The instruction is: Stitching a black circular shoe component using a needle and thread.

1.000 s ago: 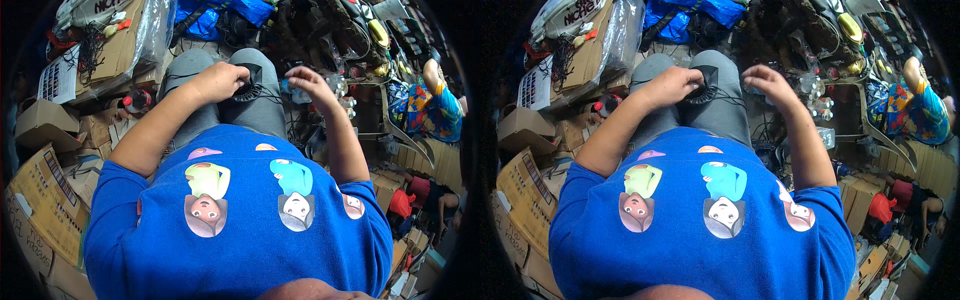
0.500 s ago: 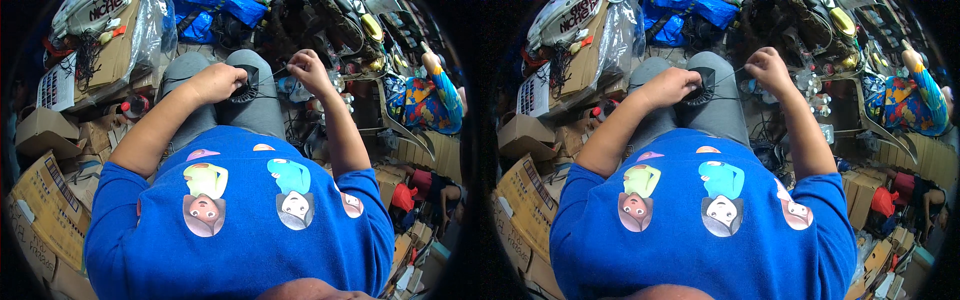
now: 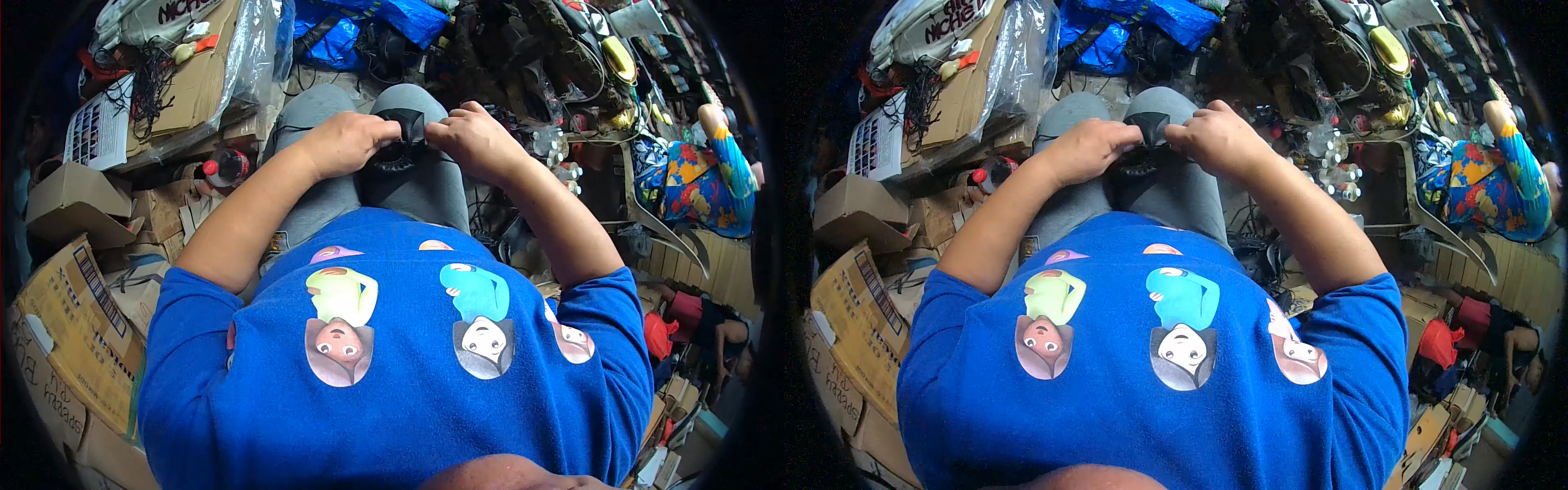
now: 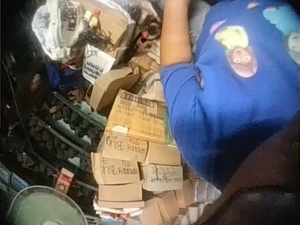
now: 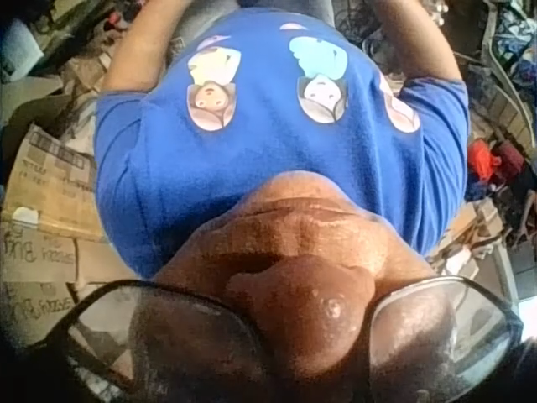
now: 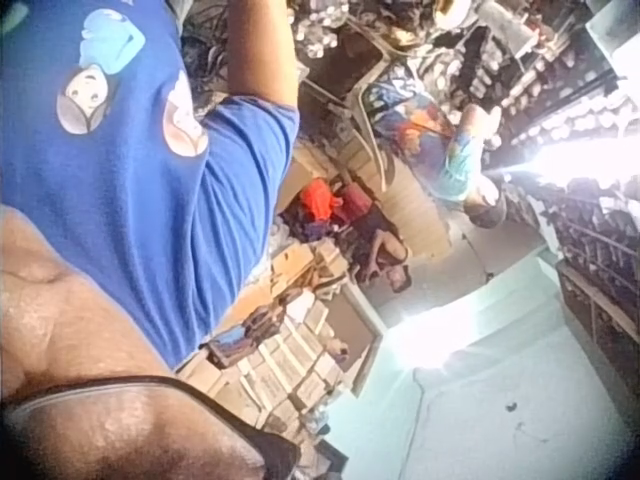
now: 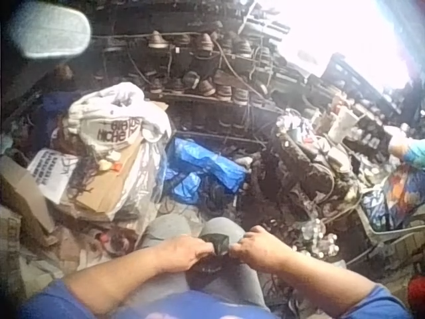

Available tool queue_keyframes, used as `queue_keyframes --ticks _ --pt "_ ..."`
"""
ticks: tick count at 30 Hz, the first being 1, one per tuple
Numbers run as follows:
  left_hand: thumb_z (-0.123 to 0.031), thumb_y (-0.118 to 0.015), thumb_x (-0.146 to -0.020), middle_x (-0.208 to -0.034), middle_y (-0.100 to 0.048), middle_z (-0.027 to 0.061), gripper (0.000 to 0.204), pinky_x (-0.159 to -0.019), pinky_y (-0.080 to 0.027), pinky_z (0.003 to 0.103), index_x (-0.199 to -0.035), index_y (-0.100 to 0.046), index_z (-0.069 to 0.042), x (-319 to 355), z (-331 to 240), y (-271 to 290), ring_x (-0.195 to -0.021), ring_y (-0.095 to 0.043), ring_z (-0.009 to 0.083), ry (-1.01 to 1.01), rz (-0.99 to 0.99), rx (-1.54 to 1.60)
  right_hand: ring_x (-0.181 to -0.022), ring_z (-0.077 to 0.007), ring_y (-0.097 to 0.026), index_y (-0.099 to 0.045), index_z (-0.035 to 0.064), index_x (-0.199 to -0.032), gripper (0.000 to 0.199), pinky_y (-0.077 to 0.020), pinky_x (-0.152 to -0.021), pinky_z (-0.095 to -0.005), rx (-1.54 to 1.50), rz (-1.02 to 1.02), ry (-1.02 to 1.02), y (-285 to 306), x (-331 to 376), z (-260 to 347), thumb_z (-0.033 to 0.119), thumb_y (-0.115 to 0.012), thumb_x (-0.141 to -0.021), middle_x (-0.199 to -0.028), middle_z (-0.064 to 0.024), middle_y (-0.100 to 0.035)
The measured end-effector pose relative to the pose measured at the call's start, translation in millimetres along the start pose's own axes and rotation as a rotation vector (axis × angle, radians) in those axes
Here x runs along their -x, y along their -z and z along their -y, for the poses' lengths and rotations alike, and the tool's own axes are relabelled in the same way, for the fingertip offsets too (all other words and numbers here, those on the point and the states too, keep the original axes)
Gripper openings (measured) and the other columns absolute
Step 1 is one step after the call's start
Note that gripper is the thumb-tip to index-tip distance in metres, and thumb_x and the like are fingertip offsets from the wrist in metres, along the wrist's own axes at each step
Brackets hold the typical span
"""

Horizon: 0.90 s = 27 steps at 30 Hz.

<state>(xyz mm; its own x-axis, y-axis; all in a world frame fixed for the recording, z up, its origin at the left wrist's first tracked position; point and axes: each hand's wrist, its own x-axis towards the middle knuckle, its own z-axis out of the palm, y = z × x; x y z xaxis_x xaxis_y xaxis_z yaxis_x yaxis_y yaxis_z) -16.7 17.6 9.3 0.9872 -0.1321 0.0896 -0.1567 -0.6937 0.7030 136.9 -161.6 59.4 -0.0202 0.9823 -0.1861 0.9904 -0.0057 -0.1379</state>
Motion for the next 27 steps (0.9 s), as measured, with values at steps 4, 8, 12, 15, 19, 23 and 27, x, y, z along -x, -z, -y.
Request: queue_keyframes --ticks 4,8,12,15,19,23,27 --pt "-0.009 -0.052 -0.081 -0.090 -0.062 0.0155 0.015 -0.074 -0.046 0.043 -0.094 -0.057 -0.006 57.5 34.9 26.7 -0.084 -0.059 0.0339 0.029 -0.113 -0.292 -0.076 -0.0254 -0.059 -0.053 0.0133 -0.085 0.009 -0.0389 -0.080 -0.0382 0.040 -0.062 -0.125 -17.5 37.4 -34.6 0.010 -0.054 -0.077 -0.067 -0.0058 -0.058" --pt "-0.008 -0.061 -0.081 -0.081 -0.063 0.0063 0.009 -0.068 -0.045 0.029 -0.088 -0.062 -0.003 102.8 33.5 69.6 -0.078 -0.060 0.0145 0.339 -0.368 0.197 -0.072 -0.0109 -0.055 -0.064 0.0076 -0.085 0.012 -0.0427 -0.060 -0.0276 -0.953 -0.242 -0.648 -23.7 71.0 -63.9 0.019 -0.062 -0.082 -0.073 -0.0005 -0.060" --pt "-0.009 -0.058 -0.086 -0.087 -0.062 0.0052 0.008 -0.076 -0.046 0.027 -0.088 -0.061 -0.002 43.0 -33.4 94.8 -0.082 -0.058 0.0134 0.061 -0.423 0.731 -0.081 -0.0112 -0.057 -0.063 0.0007 -0.095 0.024 -0.0442 -0.077 -0.0255 -1.567 -0.623 -0.390 16.4 3.0 -26.6 0.023 -0.063 -0.086 -0.088 -0.0043 -0.062" --pt "-0.015 -0.054 -0.090 -0.083 -0.061 0.0071 0.013 -0.074 -0.047 0.026 -0.090 -0.058 -0.003 1.2 -70.1 62.1 -0.081 -0.060 0.0148 -0.260 -0.255 0.999 -0.087 -0.0147 -0.059 -0.058 0.0018 -0.098 0.026 -0.0459 -0.081 -0.0288 -1.894 -0.480 0.012 26.1 -32.1 8.2 0.027 -0.054 -0.091 -0.093 -0.0105 -0.063" --pt "-0.019 -0.055 -0.088 -0.080 -0.061 0.0086 0.018 -0.069 -0.047 0.031 -0.090 -0.057 -0.001 31.1 -65.0 44.0 -0.078 -0.060 0.0191 0.076 0.095 0.637 -0.084 -0.0199 -0.061 -0.059 0.0040 -0.102 0.026 -0.0472 -0.076 -0.0317 -1.221 -0.146 -0.147 20.2 -8.8 28.0 0.027 -0.054 -0.091 -0.091 -0.0089 -0.064" --pt "-0.008 -0.061 -0.075 -0.080 -0.060 0.0101 0.016 -0.070 -0.047 0.033 -0.089 -0.061 -0.001 112.2 30.6 96.0 -0.078 -0.059 0.0223 0.289 -0.315 -0.279 -0.088 -0.0187 -0.062 -0.057 0.0070 -0.115 0.038 -0.0481 -0.076 -0.0320 -0.692 -0.017 -0.601 -24.2 84.8 -44.3 0.004 -0.057 -0.078 -0.098 -0.0124 -0.065" --pt "-0.032 -0.062 -0.082 -0.099 -0.064 0.0129 0.035 -0.081 -0.047 0.031 -0.102 -0.065 -0.003 281.0 71.4 267.3 -0.092 -0.062 0.0226 0.972 -0.692 -0.945 -0.090 -0.0225 -0.064 -0.059 0.0156 -0.115 0.036 -0.0467 -0.078 -0.0313 -0.208 -0.139 -1.117 -55.3 264.0 -164.9 0.035 -0.058 -0.085 -0.096 -0.0124 -0.066"
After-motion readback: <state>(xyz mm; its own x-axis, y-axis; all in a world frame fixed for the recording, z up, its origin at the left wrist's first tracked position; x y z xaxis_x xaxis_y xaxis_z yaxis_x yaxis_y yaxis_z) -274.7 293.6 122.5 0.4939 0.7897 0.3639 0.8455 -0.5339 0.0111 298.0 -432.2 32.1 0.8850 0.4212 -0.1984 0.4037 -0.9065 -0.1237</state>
